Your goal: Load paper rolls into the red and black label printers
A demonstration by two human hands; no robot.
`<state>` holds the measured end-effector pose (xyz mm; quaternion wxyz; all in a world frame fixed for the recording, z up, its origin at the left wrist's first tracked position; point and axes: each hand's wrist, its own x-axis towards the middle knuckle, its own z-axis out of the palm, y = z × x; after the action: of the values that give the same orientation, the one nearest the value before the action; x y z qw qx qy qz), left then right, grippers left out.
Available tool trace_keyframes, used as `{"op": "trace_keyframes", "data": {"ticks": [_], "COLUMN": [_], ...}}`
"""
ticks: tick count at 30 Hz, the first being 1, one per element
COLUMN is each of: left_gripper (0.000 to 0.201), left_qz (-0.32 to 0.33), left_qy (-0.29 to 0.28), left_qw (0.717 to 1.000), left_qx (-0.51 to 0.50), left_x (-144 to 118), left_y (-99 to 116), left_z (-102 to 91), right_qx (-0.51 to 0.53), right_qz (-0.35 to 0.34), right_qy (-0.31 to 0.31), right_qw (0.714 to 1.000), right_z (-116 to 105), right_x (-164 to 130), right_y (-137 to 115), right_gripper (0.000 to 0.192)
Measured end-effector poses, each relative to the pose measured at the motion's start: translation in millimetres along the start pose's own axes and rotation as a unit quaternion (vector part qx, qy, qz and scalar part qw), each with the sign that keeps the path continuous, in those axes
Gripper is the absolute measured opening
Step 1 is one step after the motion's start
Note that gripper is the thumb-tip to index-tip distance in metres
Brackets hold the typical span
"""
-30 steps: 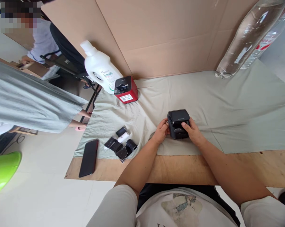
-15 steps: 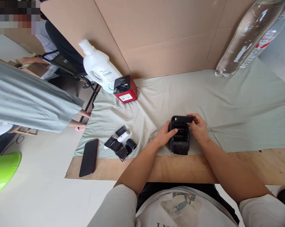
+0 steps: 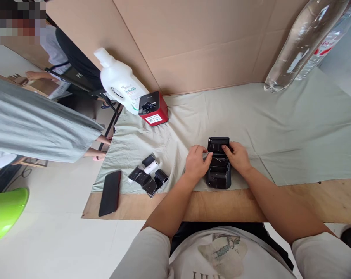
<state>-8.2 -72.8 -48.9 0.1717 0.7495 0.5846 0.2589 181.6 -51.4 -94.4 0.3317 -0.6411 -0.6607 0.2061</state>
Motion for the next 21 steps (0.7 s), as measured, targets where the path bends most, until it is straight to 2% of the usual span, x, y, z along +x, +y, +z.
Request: {"op": "trace_keyframes", "data": {"ticks": [2,4,6,9,16,21], "left_gripper": [0.016,0.018,0.024,0.029,0.031,0.029], "left_qz": [0.071,0.121,0.134,0.134,0.114,0.145], "left_qy": [-0.028,-0.101,-0.169,-0.226,-0.297,-0.276], "left_qw": [0.997,0.987,0.973,0.953,0.921,0.928], "left_qx": [0.006,0.029,0.077,0.150,0.226,0.205], "left_x": [-1,-2,0,4,20,27], "left_y": [6,14,22,34,54,54], "left_z": [-1.2,-3.5,-6.5,-10.0,-11.6,-11.8], "right_qx": [-0.013,-0.028,-0.045,-0.065,-0.078,-0.085], "right_qz": [0.001,0.004,0.008,0.010,-0.005,-0.006], "right_qy": [-0.009,-0.016,-0.019,-0.024,-0.022,-0.026], "right_qw": [1.000,0.999,0.999,0.998,0.997,0.996], "right_z": [1,1,2,3,3,4], "right_x": [0,1,1,0,0,2], "right_y": [0,1,0,0,3,6], "right_gripper": [0.049,0.050,0.050,0.050,0.054,0.058]}}
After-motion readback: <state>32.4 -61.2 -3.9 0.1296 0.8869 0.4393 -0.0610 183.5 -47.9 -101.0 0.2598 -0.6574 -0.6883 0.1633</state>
